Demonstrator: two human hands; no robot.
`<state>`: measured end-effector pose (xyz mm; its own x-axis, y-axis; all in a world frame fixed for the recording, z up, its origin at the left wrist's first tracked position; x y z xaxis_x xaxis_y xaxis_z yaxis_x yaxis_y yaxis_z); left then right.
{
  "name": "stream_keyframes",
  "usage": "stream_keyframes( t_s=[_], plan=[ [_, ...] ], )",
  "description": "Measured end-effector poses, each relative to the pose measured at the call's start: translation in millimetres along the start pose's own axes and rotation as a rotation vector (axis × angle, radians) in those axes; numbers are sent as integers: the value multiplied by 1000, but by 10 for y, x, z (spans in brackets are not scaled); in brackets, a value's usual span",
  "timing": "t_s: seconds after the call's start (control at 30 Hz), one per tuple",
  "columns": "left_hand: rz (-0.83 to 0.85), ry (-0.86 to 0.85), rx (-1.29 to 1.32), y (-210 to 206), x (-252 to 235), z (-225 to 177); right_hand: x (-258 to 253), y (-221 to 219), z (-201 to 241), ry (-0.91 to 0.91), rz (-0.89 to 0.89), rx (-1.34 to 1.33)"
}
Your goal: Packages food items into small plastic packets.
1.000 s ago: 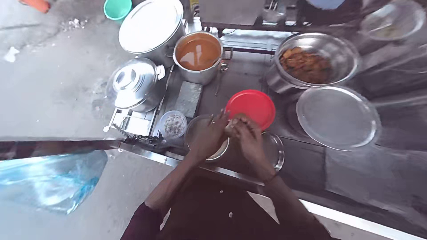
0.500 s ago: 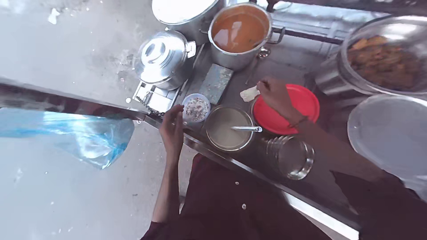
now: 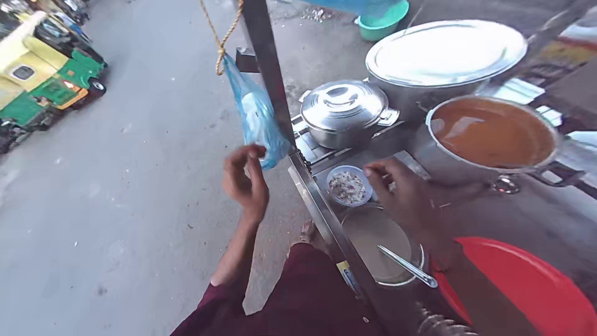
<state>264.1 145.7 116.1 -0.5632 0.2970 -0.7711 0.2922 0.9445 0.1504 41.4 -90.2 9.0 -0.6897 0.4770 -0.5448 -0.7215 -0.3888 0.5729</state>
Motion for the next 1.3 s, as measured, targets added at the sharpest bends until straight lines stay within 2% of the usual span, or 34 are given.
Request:
stream_keyframes(
  t_s=[0.03, 0.1, 0.2, 0.3, 0.37, 0.43, 0.5, 0.6, 0.7, 0.77, 0.83, 0.93, 1.07, 1.13, 1.2, 1.3],
  plan=[
    [0, 18, -70, 76, -146, 93, -101, -128, 189, 57, 23, -23],
    [127, 57, -363, 66, -361, 247, -262, -362, 504, 157, 48, -49],
    [256, 180, -651, -9, -406, 419, -422, -609, 831, 230, 52, -139],
    [170, 344, -524, 100, -269, 608, -662, -691, 1179, 308, 15, -205],
    [132, 410, -338, 145, -195, 736, -893, -742, 1448, 390, 13, -224],
    [120, 454, -265, 146, -152, 814, -1149, -884, 1661, 463, 53, -255],
    [122, 469, -288, 123, -120, 838, -1354, -1107, 1796, 506, 121, -204],
    [51, 448, -338, 128, -121, 819, -1514, -1378, 1759, 455, 182, 63],
    [-71, 390, -343, 198, -165, 778, -1590, -1399, 1654, 397, 149, 182],
    [-134, 355, -290, 242, -154, 737, -1616, -1351, 1740, 472, 110, 220],
    [-175, 342, -233, 272, -114, 689, -1647, -1415, 1934, 652, 184, 267],
    [-235, 325, -199, 336, -46, 614, -1740, -1735, 2113, 909, 418, 329],
    [-278, 260, -208, 456, -50, 561, -1814, -2127, 1977, 901, 819, 448],
    [-273, 254, -239, 506, -29, 588, -1762, -2181, 1903, 908, 943, 483],
    [-246, 258, -281, 538, -29, 601, -1753, -2151, 1916, 938, 944, 495],
    [-111, 282, -298, 485, -57, 578, -1779, -2004, 2072, 984, 750, 433]
  ],
)
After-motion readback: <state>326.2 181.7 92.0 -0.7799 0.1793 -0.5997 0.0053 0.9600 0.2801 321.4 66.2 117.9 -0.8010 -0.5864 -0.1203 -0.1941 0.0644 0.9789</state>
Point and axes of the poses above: each hand's wrist, its own x-axis away from the middle knuckle, its own y-axis out of the back of the hand, z = x × y, the point moved 9 cm from there along -x, towards the middle knuckle, and after that the axes turned 8 degrees about y, right-handed, at the moved point
